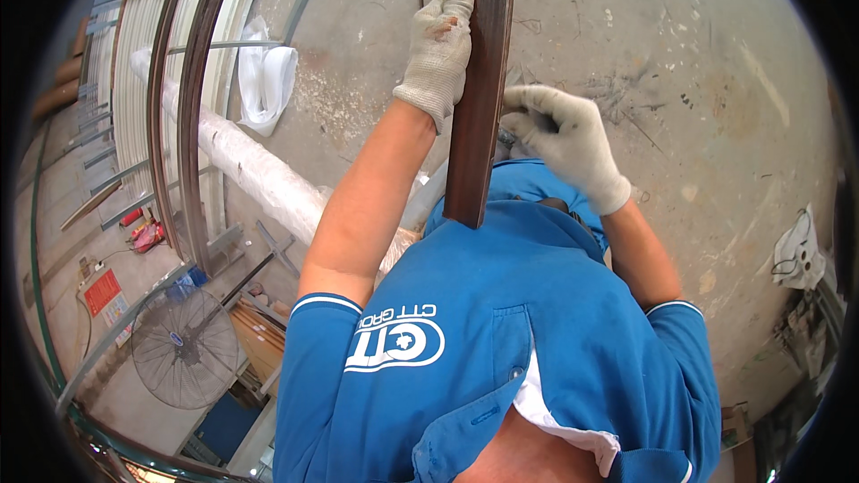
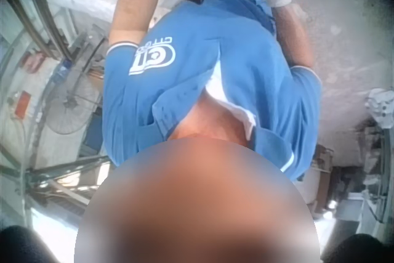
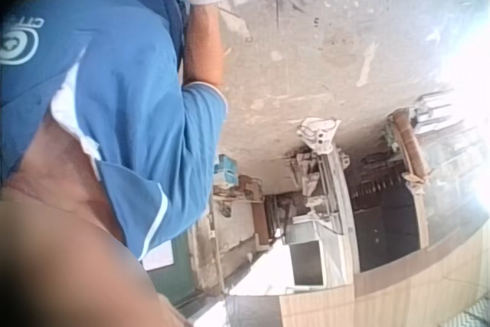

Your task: The person holds a long, curved metal strip and uses a small scraper to remove material from its surface. The person repeatedly scrapes along the length of the strip, rotating it to access different sides.

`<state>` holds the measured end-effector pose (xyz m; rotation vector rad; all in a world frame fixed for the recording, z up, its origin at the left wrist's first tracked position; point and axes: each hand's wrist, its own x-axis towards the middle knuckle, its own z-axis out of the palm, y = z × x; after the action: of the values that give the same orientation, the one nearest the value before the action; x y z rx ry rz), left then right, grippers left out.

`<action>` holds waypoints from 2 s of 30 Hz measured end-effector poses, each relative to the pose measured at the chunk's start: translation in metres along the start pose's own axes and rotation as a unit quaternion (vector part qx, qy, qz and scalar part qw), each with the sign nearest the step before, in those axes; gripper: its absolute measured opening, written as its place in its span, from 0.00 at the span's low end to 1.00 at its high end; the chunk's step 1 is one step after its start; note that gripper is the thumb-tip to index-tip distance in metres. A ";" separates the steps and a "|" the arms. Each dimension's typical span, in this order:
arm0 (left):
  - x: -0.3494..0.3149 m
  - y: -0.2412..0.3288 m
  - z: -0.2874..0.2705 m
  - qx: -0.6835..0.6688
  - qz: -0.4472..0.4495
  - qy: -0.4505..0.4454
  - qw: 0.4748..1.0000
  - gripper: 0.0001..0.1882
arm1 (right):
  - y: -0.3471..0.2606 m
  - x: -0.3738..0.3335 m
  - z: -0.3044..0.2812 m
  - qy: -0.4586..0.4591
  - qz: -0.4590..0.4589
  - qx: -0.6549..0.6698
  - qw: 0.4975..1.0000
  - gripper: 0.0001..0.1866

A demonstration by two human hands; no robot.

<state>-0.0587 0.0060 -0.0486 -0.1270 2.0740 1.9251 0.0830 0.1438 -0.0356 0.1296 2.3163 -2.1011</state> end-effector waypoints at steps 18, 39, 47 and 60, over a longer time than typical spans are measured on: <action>-0.006 0.004 0.005 -0.012 -0.003 -0.010 1.000 0.22 | -0.007 -0.001 0.012 0.094 -0.207 -0.326 0.917 0.12; -0.001 0.004 -0.018 -0.045 -0.031 -0.038 0.998 0.20 | 0.039 0.110 -0.018 0.068 0.146 0.196 0.967 0.12; 0.012 0.006 -0.051 -0.011 -0.075 -0.031 0.997 0.25 | 0.027 0.148 -0.018 0.037 0.091 0.214 0.972 0.24; -0.008 0.022 -0.032 0.008 -0.195 -0.016 0.981 0.27 | 0.020 0.343 -0.068 -0.162 0.117 0.520 0.830 0.32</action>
<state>-0.0625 -0.0249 -0.0232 -0.4578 1.8742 1.6596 -0.2541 0.2319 -0.0712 0.0446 0.7318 -2.6777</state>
